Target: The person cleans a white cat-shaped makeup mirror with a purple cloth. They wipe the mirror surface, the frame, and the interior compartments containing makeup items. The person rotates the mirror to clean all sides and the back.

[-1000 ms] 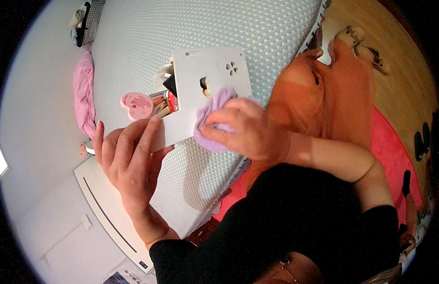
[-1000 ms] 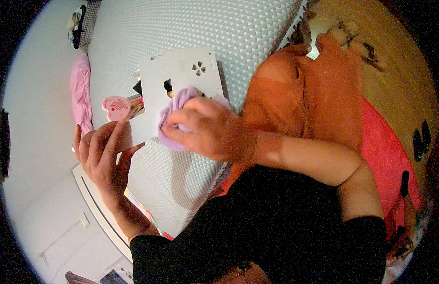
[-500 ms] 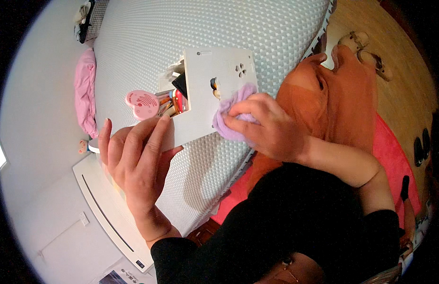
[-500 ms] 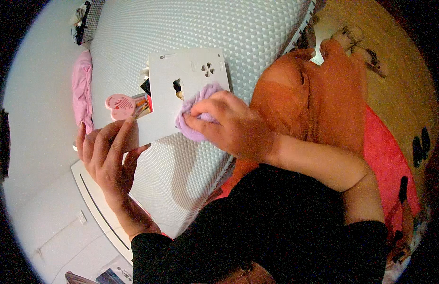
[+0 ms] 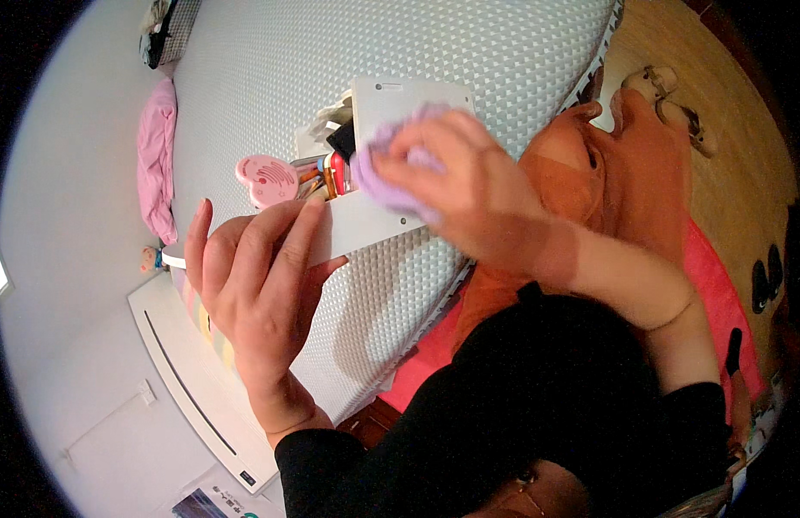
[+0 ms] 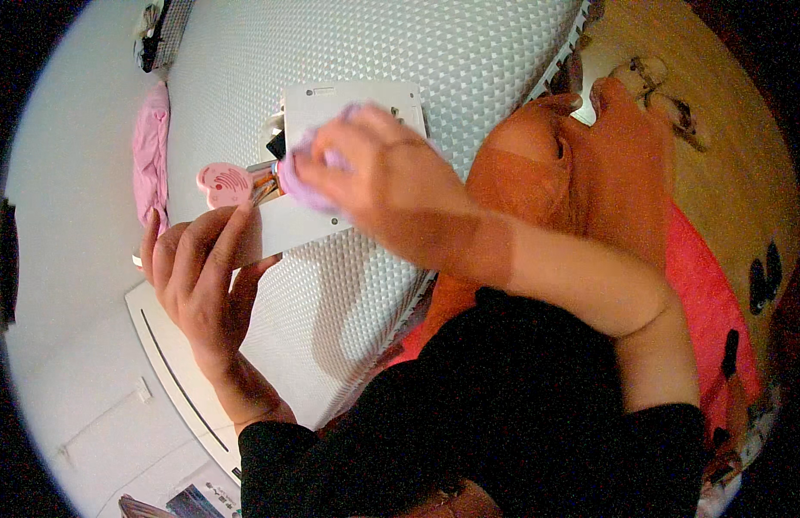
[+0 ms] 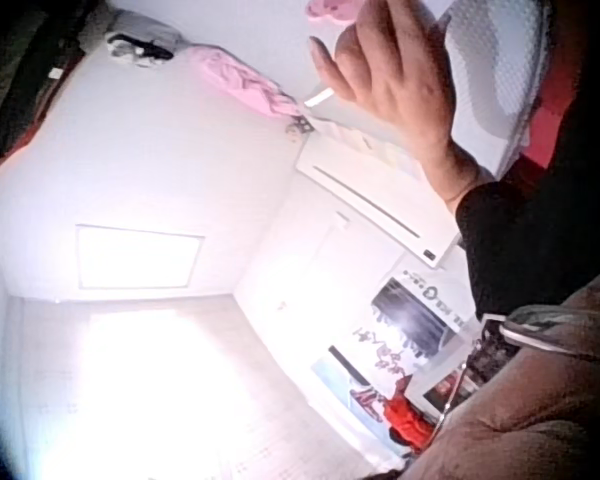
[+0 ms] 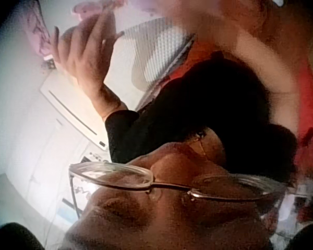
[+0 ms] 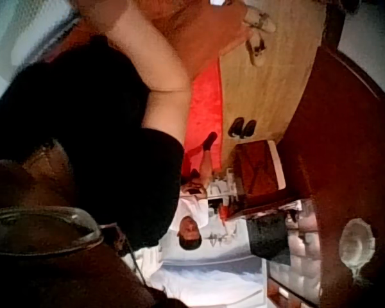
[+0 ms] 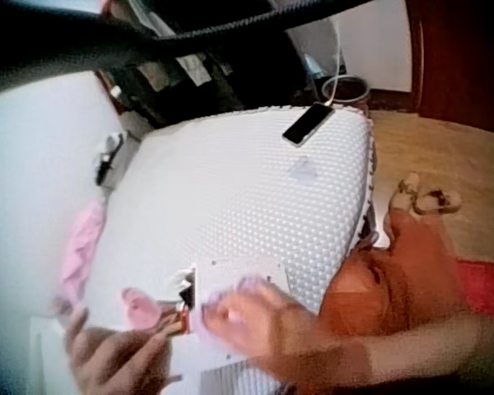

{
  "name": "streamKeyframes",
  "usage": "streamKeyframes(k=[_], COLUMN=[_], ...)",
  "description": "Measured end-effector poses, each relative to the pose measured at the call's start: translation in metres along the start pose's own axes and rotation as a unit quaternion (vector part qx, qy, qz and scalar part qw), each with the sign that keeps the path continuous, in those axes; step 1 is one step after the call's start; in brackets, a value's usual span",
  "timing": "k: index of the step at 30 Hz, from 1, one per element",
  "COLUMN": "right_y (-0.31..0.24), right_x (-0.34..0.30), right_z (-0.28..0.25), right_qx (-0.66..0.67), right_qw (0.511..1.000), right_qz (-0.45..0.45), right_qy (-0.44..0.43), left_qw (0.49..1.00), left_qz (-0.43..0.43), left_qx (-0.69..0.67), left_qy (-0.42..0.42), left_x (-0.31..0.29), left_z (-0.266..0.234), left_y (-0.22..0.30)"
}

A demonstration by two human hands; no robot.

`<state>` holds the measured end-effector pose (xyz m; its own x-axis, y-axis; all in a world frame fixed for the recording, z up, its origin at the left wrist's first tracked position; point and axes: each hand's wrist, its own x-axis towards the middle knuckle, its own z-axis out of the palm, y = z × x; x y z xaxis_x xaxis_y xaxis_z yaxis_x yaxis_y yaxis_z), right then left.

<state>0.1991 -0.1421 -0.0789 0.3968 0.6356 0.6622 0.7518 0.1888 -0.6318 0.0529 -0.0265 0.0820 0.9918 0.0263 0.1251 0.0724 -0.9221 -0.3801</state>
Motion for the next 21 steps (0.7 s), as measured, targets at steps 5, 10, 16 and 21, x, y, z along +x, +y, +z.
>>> streamKeyframes(k=[5,10,16,21], right_y=[-0.018,0.001,0.026,0.051], right_x=[-0.02,0.013,0.04,0.058], right_z=[-0.002,-0.008,-0.008,-0.003], right_qx=[0.024,-0.028,-0.071,-0.107], right_qw=[0.999,0.998,0.99,0.983], right_qz=[-0.032,-0.055,-0.125,-0.133], right_qy=[0.007,-0.003,0.002,0.063], left_qw=[1.0,1.0,1.0,1.0], left_qz=[0.0,0.0,0.004,0.007], left_qx=[0.01,0.009,0.009,0.002], left_qy=[0.006,0.009,0.015,0.011], left_x=[-0.001,-0.001,-0.001,0.001], left_z=[-0.002,-0.001,-0.002,-0.003], left_y=[0.002,0.008,0.009,0.009])
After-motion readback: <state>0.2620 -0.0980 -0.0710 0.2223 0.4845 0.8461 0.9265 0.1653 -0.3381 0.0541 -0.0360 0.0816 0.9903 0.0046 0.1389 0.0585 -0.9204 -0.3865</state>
